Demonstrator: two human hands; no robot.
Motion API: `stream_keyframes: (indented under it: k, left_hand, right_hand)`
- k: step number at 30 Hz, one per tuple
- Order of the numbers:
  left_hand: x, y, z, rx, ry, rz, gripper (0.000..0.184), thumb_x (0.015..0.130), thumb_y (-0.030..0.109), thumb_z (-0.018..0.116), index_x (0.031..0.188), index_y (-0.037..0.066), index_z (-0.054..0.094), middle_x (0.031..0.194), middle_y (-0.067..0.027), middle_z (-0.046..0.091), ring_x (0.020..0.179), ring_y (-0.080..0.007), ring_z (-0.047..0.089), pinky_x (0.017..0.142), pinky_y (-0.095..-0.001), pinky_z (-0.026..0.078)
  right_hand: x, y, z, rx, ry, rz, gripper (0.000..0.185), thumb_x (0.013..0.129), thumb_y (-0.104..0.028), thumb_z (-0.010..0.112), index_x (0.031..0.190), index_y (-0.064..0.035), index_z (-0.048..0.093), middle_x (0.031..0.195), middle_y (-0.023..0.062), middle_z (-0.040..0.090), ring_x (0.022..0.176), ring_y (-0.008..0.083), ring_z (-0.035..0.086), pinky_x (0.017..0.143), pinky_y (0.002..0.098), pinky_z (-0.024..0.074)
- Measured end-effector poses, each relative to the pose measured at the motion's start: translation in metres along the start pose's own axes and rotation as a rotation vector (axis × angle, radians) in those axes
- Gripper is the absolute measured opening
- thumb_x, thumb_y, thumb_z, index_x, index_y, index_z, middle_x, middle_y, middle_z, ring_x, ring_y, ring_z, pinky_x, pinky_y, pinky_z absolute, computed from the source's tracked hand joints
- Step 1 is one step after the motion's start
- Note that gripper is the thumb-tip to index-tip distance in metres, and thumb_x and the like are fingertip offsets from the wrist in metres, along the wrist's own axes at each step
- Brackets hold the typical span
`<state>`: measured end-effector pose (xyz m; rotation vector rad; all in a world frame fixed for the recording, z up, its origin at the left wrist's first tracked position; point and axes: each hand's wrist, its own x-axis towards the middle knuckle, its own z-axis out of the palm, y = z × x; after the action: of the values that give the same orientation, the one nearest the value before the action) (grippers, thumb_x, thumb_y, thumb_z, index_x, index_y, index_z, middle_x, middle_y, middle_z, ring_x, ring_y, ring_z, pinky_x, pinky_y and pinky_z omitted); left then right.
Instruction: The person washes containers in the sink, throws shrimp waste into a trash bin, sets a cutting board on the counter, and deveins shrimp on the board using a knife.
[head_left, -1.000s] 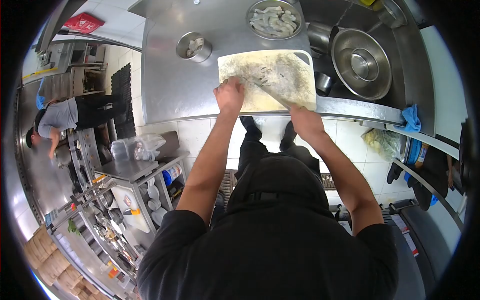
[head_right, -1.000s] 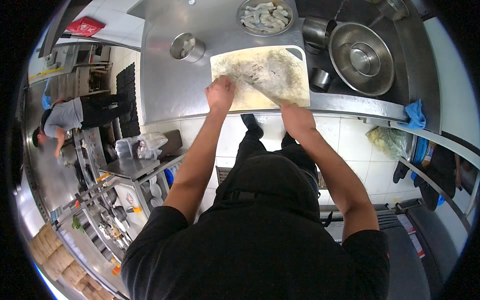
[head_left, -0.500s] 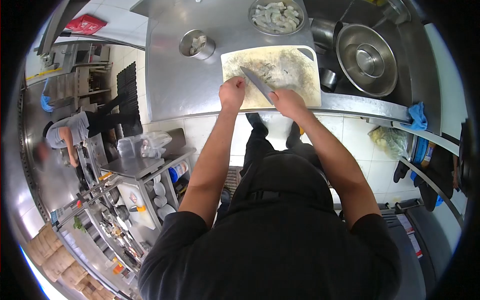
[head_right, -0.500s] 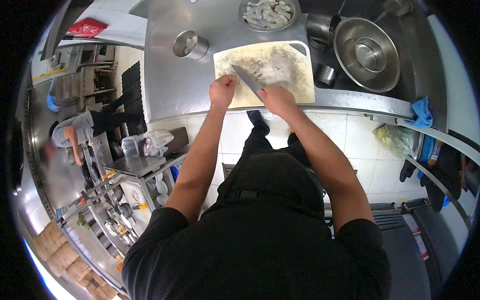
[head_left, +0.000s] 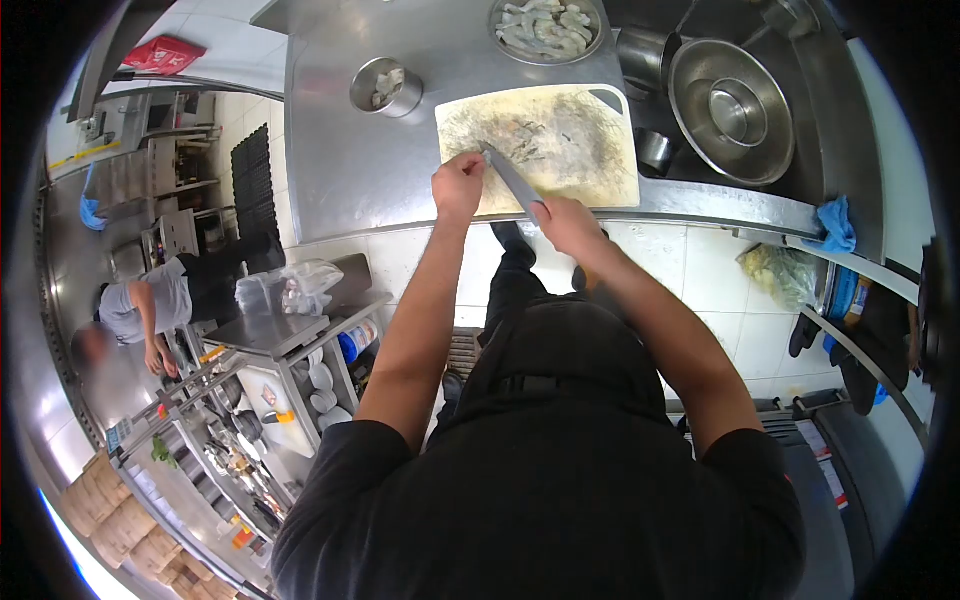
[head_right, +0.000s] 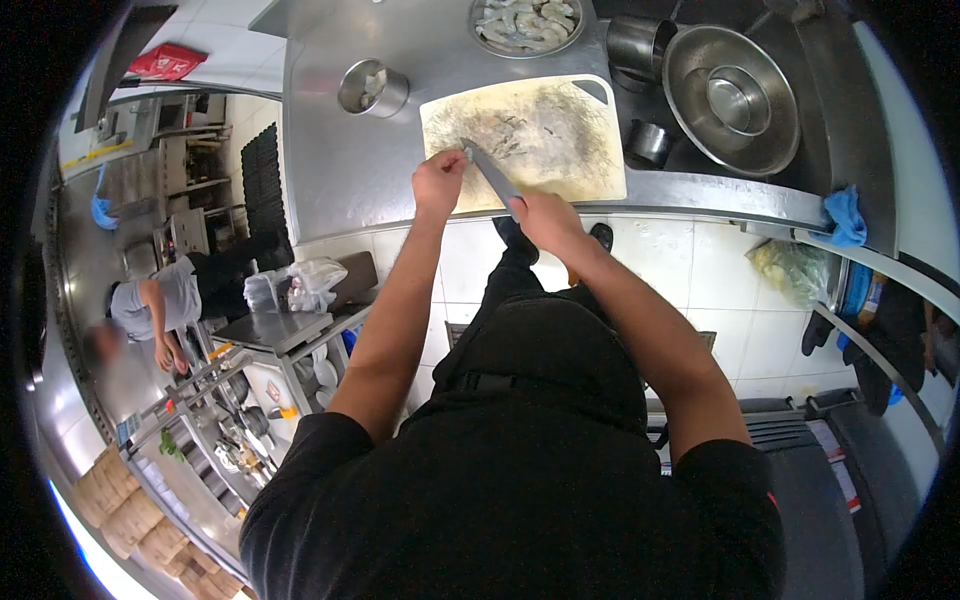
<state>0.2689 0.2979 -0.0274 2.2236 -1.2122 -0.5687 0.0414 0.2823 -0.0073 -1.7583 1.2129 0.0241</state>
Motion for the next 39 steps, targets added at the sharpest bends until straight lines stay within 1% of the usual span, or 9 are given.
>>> stream_keyframes:
  k: [9,17,21,25,27,30,33,36,39]
  left_hand:
    - [-0.008,0.008,-0.002,0.212,0.034,-0.111,0.012,0.085,0.029,0.079,0.095,0.023,0.081,0.089,0.0001,0.079,0.086,-0.0211,0.075,0.083,-0.0375,0.054]
    - [-0.012,0.003,-0.003,0.068,0.019,-0.170,0.015,0.085,0.026,0.080,0.095,0.014,0.080,0.089,-0.0043,0.079,0.084,-0.0225,0.075,0.079,-0.0367,0.057]
    - [-0.012,0.000,0.000,0.020,0.027,-0.200,0.014,0.085,0.023,0.079,0.094,0.012,0.079,0.090,-0.0060,0.079,0.084,-0.0232,0.076,0.080,-0.0368,0.058]
    - [-0.012,0.003,-0.002,0.034,0.022,-0.171,0.017,0.086,0.019,0.081,0.096,0.005,0.078,0.088,-0.0089,0.078,0.080,-0.0189,0.074,0.076,-0.0336,0.057]
    - [-0.010,0.002,-0.004,0.059,-0.005,-0.153,0.019,0.086,0.019,0.080,0.099,0.005,0.077,0.088,-0.0086,0.078,0.081,-0.0193,0.074,0.077,-0.0337,0.057]
    - [-0.005,0.004,-0.011,0.037,-0.053,-0.092,0.020,0.088,0.017,0.074,0.108,0.013,0.076,0.097,-0.0079,0.078,0.090,-0.0268,0.075,0.082,-0.0391,0.058]
    - [0.002,0.015,-0.020,0.165,-0.102,0.065,0.028,0.088,0.011,0.069,0.116,0.014,0.072,0.105,-0.0113,0.074,0.098,-0.0317,0.072,0.085,-0.0423,0.058]
    - [0.010,0.010,-0.025,0.257,-0.185,0.293,0.031,0.087,0.007,0.066,0.117,0.013,0.070,0.109,-0.0138,0.070,0.101,-0.0350,0.070,0.087,-0.0450,0.057]
    - [0.014,0.007,-0.026,0.262,-0.218,0.321,0.028,0.086,0.008,0.067,0.114,0.014,0.070,0.106,-0.0128,0.070,0.098,-0.0353,0.069,0.086,-0.0461,0.057]
  right_hand:
    - [-0.023,-0.007,0.006,-0.048,0.015,-0.020,0.040,0.105,-0.038,0.053,0.105,-0.0023,0.071,0.094,0.0235,0.073,0.092,0.0442,0.070,0.083,0.0555,0.0538]
    - [-0.019,0.004,0.013,-0.059,0.030,-0.091,0.044,0.106,-0.040,0.051,0.099,-0.0015,0.070,0.092,0.0236,0.073,0.091,0.0446,0.070,0.082,0.0553,0.0536]
    - [-0.032,0.003,0.014,-0.076,-0.006,-0.025,0.043,0.106,-0.041,0.051,0.100,-0.0026,0.070,0.093,0.0221,0.074,0.091,0.0434,0.071,0.082,0.0548,0.0540]
    - [-0.049,0.007,0.006,-0.149,-0.053,-0.017,0.043,0.107,-0.042,0.049,0.103,-0.0038,0.069,0.095,0.0213,0.074,0.092,0.0422,0.071,0.082,0.0547,0.0546]
    - [-0.055,0.012,0.003,-0.178,-0.074,-0.027,0.043,0.107,-0.042,0.049,0.103,-0.0039,0.069,0.095,0.0215,0.074,0.092,0.0419,0.071,0.082,0.0548,0.0547]
    - [-0.065,0.016,-0.004,-0.190,-0.088,-0.035,0.043,0.107,-0.042,0.048,0.103,-0.0039,0.068,0.094,0.0219,0.073,0.091,0.0419,0.071,0.081,0.0550,0.0548]
    - [-0.071,0.013,-0.017,-0.182,-0.055,-0.017,0.043,0.107,-0.041,0.048,0.102,-0.0033,0.067,0.092,0.0221,0.073,0.089,0.0423,0.071,0.080,0.0552,0.0548]
    - [-0.070,0.009,-0.022,-0.188,-0.003,-0.013,0.043,0.108,-0.040,0.047,0.102,-0.0024,0.066,0.089,0.0225,0.073,0.086,0.0426,0.071,0.078,0.0557,0.0549]
    - [-0.062,0.005,-0.021,-0.184,0.066,-0.013,0.041,0.108,-0.038,0.047,0.102,-0.0018,0.065,0.086,0.0225,0.072,0.083,0.0428,0.071,0.075,0.0563,0.0548]
